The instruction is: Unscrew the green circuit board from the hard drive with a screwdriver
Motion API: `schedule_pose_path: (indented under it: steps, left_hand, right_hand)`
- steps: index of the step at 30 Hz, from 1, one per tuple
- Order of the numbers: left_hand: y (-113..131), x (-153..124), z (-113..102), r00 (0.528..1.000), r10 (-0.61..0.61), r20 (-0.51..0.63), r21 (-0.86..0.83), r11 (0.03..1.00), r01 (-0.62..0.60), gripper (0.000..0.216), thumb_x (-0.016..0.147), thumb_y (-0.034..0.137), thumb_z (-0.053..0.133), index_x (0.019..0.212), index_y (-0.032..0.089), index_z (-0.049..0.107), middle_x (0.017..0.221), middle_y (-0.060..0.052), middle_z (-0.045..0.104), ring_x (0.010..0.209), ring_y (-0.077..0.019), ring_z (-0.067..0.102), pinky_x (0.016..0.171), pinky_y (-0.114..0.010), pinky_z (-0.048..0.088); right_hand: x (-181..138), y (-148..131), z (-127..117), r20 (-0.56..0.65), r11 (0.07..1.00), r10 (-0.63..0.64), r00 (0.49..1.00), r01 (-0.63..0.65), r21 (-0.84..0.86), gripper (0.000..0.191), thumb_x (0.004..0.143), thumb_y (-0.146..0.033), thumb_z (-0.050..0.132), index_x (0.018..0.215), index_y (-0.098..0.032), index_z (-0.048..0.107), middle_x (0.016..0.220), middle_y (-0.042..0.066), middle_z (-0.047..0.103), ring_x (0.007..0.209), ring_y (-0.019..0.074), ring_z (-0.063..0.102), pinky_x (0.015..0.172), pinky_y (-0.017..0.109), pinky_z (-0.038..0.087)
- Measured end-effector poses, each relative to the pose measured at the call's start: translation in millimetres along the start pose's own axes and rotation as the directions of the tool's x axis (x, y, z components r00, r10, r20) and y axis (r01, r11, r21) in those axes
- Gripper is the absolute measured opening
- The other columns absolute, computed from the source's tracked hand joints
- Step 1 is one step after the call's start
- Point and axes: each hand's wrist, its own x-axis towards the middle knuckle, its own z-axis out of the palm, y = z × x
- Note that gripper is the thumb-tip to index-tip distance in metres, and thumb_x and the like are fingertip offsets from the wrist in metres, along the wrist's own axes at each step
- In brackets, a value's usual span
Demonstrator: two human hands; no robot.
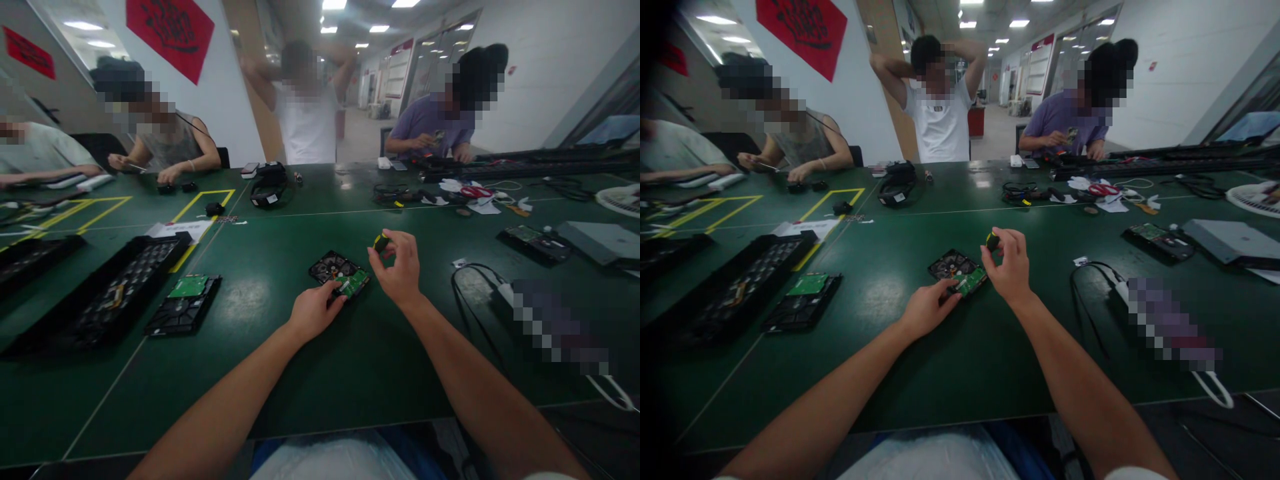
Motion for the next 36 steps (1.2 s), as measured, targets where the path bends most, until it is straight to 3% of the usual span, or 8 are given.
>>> schedule_pose_path:
  steps: [6,11,19,25,36]
  left_hand:
    - [-0.9,0.3,1.2,1.000,0.012,-0.010,0.003,1.000,-0.012,0.041,0.102,0.047,0.055,0.135,0.024,0.063,0.085,-0.001,0.074,0.075,-0.0193,0.069,0.065,-0.028,0.043]
    - [-0.6,0.3,1.1,1.000,-0.001,-0.006,0.002,1.000,0.001,0.041,0.102,0.047,0.056,0.136,0.025,0.063,0.087,-0.001,0.075,0.077,-0.0193,0.070,0.067,-0.028,0.046]
    - [-0.6,0.2,1.5,1.000,0.006,-0.012,0.007,1.000,-0.006,0.041,0.102,0.047,0.055,0.135,0.025,0.063,0.087,-0.001,0.075,0.076,-0.0192,0.070,0.066,-0.028,0.044]
    - [-0.1,0.7,1.3,1.000,0.003,-0.008,0.011,1.000,-0.003,0.041,0.102,0.046,0.056,0.136,0.024,0.063,0.086,-0.001,0.075,0.076,-0.0190,0.070,0.066,-0.028,0.045]
    - [6.0,1.7,0.3,1.000,-0.018,-0.023,-0.006,1.000,0.018,0.039,0.101,0.049,0.056,0.130,0.024,0.065,0.091,-0.002,0.075,0.080,-0.0194,0.071,0.070,-0.028,0.047]
  right_hand:
    - [-2.4,1.1,3.4,0.040,0.999,0.008,0.999,-0.010,0.047,0.052,0.098,-0.022,0.060,0.147,-0.026,0.045,0.140,0.014,0.057,0.104,0.0243,0.070,0.086,0.046,0.066]
    - [-2.4,3.9,1.7,0.000,1.000,-0.001,1.000,0.001,-0.003,0.051,0.094,-0.029,0.070,0.141,-0.026,0.050,0.130,0.013,0.061,0.103,0.0255,0.070,0.076,0.041,0.067]
    - [-4.3,2.4,5.5,0.025,0.996,0.010,1.000,-0.012,0.085,0.055,0.098,-0.022,0.062,0.148,-0.026,0.042,0.142,0.014,0.061,0.100,0.0227,0.074,0.089,0.044,0.065]
    - [-6.5,4.5,6.4,0.022,1.000,0.017,1.000,-0.018,0.025,0.054,0.096,-0.030,0.069,0.145,-0.028,0.047,0.131,0.011,0.067,0.099,0.0243,0.072,0.083,0.044,0.064]
    - [-3.7,1.9,5.8,0.112,0.999,-0.020,0.993,0.015,0.045,0.055,0.102,-0.027,0.056,0.155,-0.031,0.040,0.124,0.011,0.062,0.102,0.0260,0.063,0.091,0.050,0.060]
